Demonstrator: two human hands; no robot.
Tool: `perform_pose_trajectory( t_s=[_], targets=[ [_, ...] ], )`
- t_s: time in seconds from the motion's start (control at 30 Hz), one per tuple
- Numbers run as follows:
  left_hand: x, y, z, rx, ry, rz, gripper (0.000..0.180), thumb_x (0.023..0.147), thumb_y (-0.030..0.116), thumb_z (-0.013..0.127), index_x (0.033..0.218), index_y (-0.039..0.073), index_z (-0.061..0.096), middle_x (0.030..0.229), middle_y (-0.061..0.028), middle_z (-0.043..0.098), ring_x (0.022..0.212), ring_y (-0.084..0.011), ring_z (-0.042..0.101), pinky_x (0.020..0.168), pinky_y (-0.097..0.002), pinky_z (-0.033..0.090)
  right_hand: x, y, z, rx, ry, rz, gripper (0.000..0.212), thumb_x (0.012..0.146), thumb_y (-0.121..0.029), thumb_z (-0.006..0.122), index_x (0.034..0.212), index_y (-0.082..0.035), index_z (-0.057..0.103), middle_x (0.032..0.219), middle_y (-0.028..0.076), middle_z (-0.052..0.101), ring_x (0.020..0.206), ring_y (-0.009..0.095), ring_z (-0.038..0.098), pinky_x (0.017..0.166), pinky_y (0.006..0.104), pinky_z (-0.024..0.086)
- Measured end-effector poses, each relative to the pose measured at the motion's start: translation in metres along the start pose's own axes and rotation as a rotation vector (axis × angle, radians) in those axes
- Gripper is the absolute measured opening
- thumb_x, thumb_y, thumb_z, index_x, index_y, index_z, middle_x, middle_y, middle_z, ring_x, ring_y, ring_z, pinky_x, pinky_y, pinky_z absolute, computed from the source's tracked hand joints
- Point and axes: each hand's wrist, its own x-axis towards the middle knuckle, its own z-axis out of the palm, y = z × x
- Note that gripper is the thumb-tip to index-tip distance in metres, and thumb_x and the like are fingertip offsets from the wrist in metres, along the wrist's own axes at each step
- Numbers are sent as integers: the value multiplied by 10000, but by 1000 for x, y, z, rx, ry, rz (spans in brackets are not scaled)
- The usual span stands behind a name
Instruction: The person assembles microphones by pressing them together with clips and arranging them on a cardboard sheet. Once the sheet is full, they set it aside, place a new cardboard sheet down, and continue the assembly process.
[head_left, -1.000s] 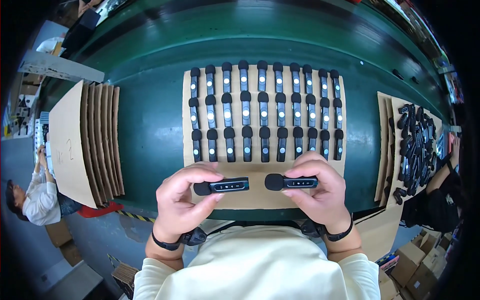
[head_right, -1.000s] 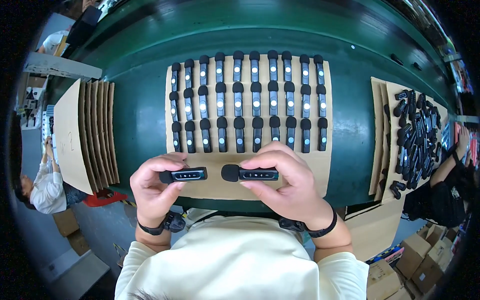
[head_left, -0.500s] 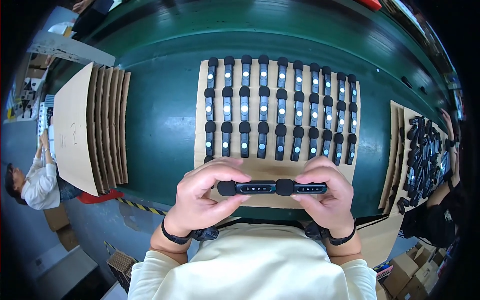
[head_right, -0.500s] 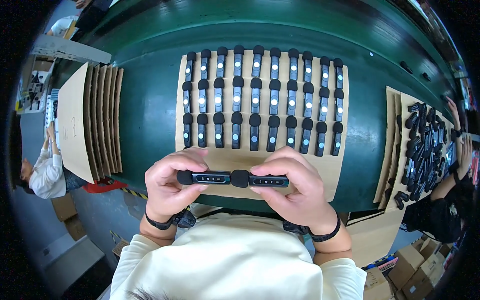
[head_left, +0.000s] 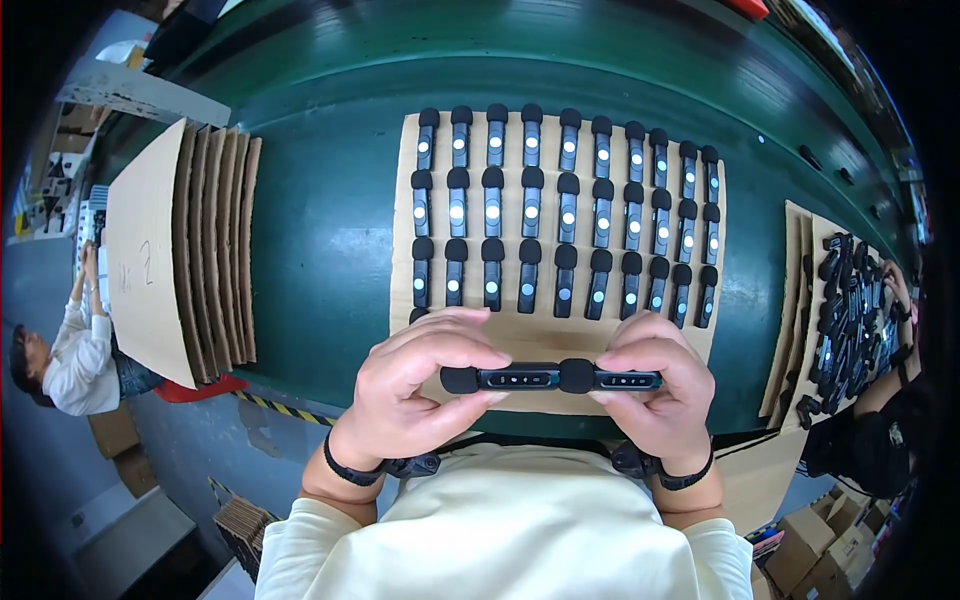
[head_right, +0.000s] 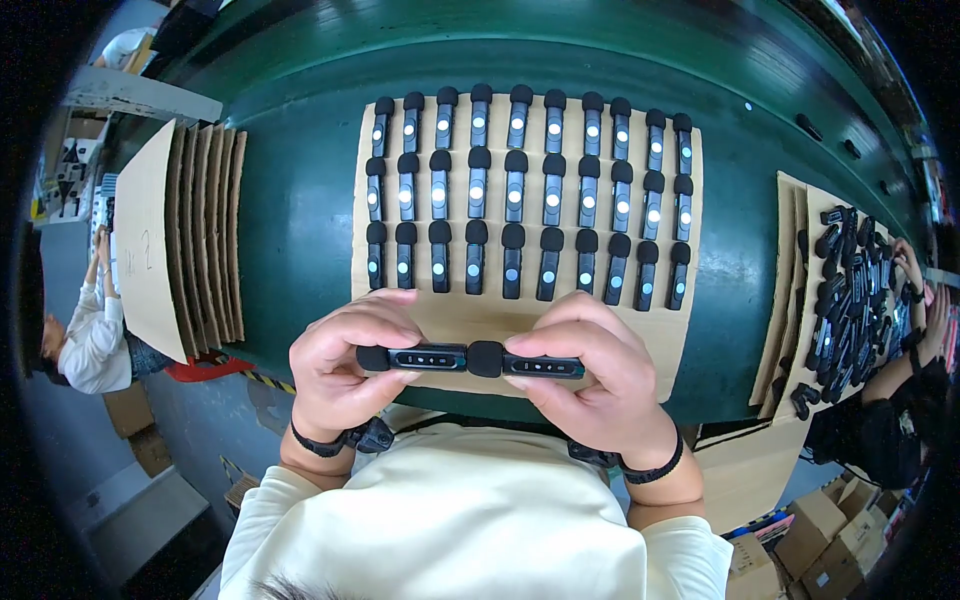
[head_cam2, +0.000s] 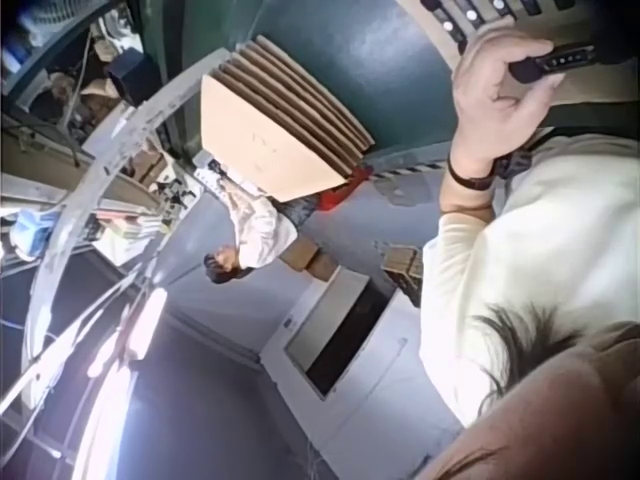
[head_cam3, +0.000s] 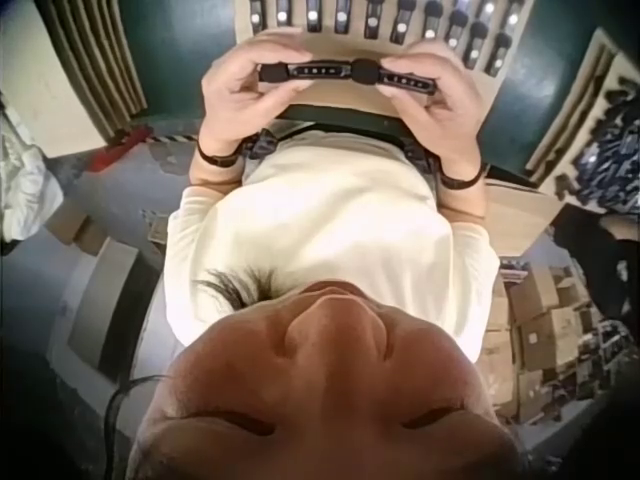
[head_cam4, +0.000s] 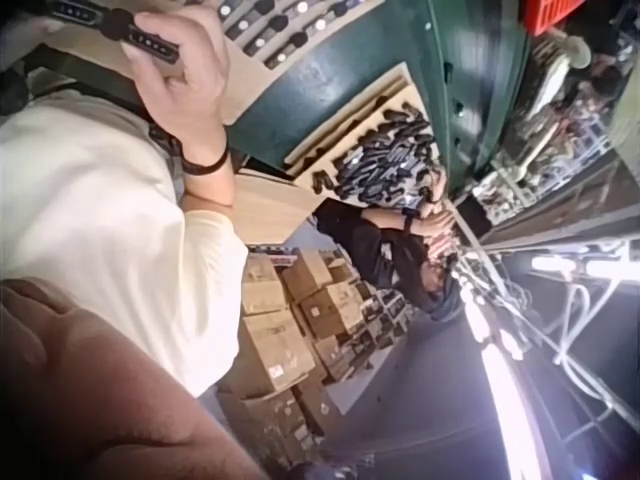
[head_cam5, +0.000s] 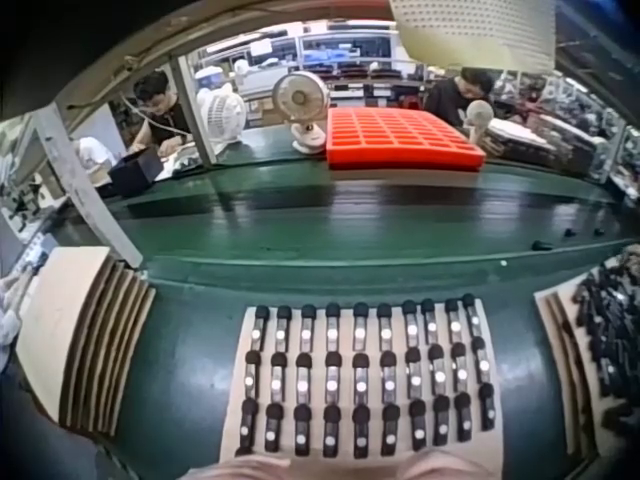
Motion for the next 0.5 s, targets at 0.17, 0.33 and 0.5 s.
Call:
perform_pose_trajectory(
  t_s=[0.17,0.33,0.5],
  targets=[
    [2,0,0,12,-13,14,296,716,-15,804,990,-5,694,922,-108,723,872,-243,701,998,-510,494,-1,0,0,-7,3,13,305,730,39,790,1014,1,686,910,94,620,785,185,587,676,279,459],
    [2,3,2,19,5,1,266,737,-13,780,984,0,685,901,-115,710,864,-241,692,1017,-515,457,2,-4,0,-30,4,22,310,738,39,779,1031,0,683,946,100,611,812,192,587,695,282,465],
    [6,5,6,147,-20,8,263,724,-28,763,975,-3,689,921,-118,698,900,-234,669,1047,-508,417,-2,-2,-2,-35,-23,-15,291,761,54,763,1030,-2,665,988,114,606,841,193,600,727,285,491]
  ],
)
